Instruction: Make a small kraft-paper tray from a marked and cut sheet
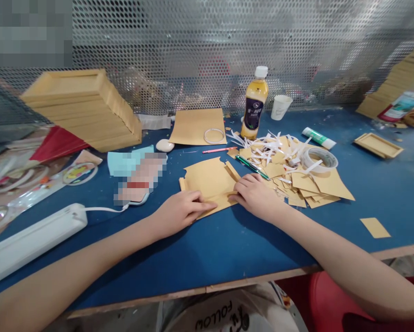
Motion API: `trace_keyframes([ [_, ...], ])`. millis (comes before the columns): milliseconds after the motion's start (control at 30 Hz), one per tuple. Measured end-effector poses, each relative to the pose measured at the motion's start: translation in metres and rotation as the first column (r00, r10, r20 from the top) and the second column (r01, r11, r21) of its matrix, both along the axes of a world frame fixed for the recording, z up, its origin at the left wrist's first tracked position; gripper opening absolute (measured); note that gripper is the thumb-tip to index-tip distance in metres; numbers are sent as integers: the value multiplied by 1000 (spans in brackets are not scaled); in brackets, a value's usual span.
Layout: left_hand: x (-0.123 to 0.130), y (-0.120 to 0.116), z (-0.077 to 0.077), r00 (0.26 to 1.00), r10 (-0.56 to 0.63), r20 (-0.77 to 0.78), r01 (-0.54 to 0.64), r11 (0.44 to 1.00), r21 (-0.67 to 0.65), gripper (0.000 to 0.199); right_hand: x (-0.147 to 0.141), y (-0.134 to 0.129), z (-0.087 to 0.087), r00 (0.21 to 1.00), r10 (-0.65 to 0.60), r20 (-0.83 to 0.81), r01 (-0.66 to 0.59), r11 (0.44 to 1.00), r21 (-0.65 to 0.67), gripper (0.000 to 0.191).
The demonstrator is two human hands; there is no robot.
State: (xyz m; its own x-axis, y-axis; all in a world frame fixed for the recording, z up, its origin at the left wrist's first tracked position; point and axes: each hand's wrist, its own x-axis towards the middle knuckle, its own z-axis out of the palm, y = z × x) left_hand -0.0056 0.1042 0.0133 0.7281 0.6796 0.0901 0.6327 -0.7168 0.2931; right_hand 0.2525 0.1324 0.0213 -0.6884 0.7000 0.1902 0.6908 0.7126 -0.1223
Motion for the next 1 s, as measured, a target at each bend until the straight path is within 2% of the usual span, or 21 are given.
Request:
trace_keyframes([
  [233, -3, 3, 1, 995, -89, -34, 92, 994, 67, 35, 0, -1, 2, 999, -10, 49, 11, 1000, -8, 25],
  [400, -2, -1, 3, 988, -89, -124, 110, 979, 171, 34, 2, -2, 3, 999, -7, 41, 7, 1000, -5, 25],
  [500, 1, -5, 4, 985, -82, -154, 117, 965, 235, 34, 2, -2, 2, 1000, -20, -1, 20, 1000, -7, 22],
  [633, 2, -4, 3, 988, -119, -102, 146, 938, 314, 29, 4, 0, 2, 996, 13, -85, -13, 1000, -8, 25],
  [733, 0, -3, 1, 982, -159, -102, 183, 935, 303, 29, 11, 3, 13, 969, 26, -246, -32, 999, -23, 26],
  [800, -1, -1, 1, 979, -171, -109, 194, 943, 272, 30, 21, 1, 27, 936, -82, -342, 59, 995, -80, 23],
  [867, -1, -1, 0, 979, -175, -107, 197, 948, 250, 31, 35, -4, 43, 909, -267, -321, 214, 958, -192, 25],
  [933, -2, 0, 0, 979, -177, -101, 197, 951, 240, 32, 52, -12, 55, 876, -434, -210, 372, 885, -280, 30],
  [1000, -2, 0, 0, 978, -185, -95, 203, 951, 233, 33, 70, -21, 59, 821, -568, -49, 527, 790, -314, 34],
])
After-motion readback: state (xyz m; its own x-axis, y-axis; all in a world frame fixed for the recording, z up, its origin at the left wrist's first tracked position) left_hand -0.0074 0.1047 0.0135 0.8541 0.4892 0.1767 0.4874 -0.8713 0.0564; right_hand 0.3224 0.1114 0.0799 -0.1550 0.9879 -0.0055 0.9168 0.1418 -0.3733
